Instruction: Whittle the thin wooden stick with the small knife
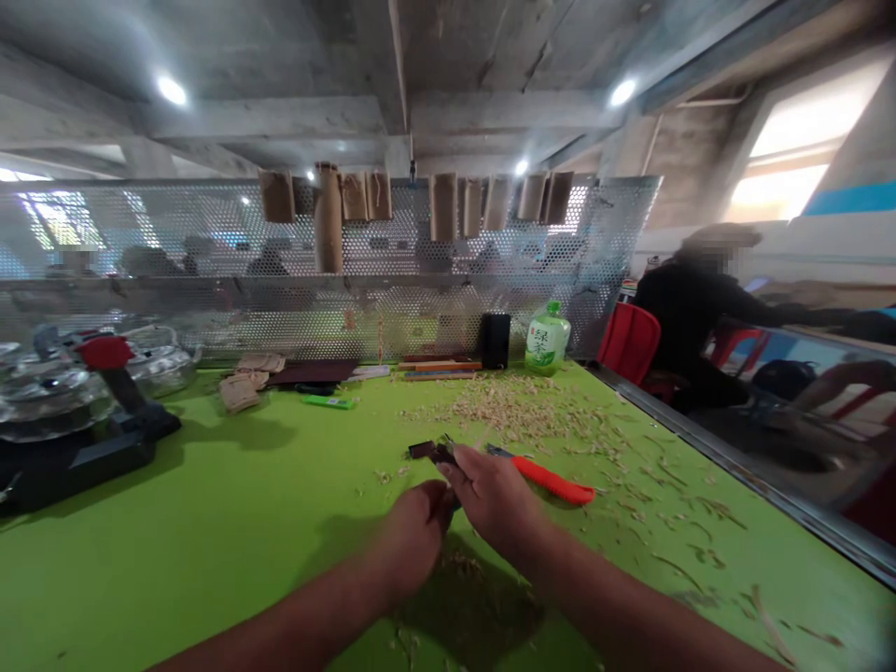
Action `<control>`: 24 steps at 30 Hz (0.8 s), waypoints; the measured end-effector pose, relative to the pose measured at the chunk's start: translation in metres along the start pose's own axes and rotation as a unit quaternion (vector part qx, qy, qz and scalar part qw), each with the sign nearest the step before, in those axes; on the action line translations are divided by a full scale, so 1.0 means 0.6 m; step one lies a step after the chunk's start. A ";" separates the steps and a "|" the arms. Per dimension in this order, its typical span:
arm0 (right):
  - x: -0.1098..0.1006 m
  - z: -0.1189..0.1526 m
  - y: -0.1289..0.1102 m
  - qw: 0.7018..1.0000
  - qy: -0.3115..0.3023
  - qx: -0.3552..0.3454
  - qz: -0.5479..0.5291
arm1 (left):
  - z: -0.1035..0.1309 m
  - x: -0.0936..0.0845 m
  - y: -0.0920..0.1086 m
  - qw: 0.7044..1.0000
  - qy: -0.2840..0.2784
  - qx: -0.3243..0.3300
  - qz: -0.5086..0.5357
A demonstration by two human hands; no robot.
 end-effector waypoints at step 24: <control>-0.056 0.013 0.021 0.978 0.081 -0.033 -0.187 | 0.002 -0.044 0.005 0.989 0.014 0.024 0.146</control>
Point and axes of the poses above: each hand's wrist, its own z-axis away from the middle knuckle, its own x-axis out of the palm, y = z × x, the point moved 10 cm from there along -z, towards the middle knuckle, and after that the axes turned 13 degrees about -y, right-handed, at the moved point
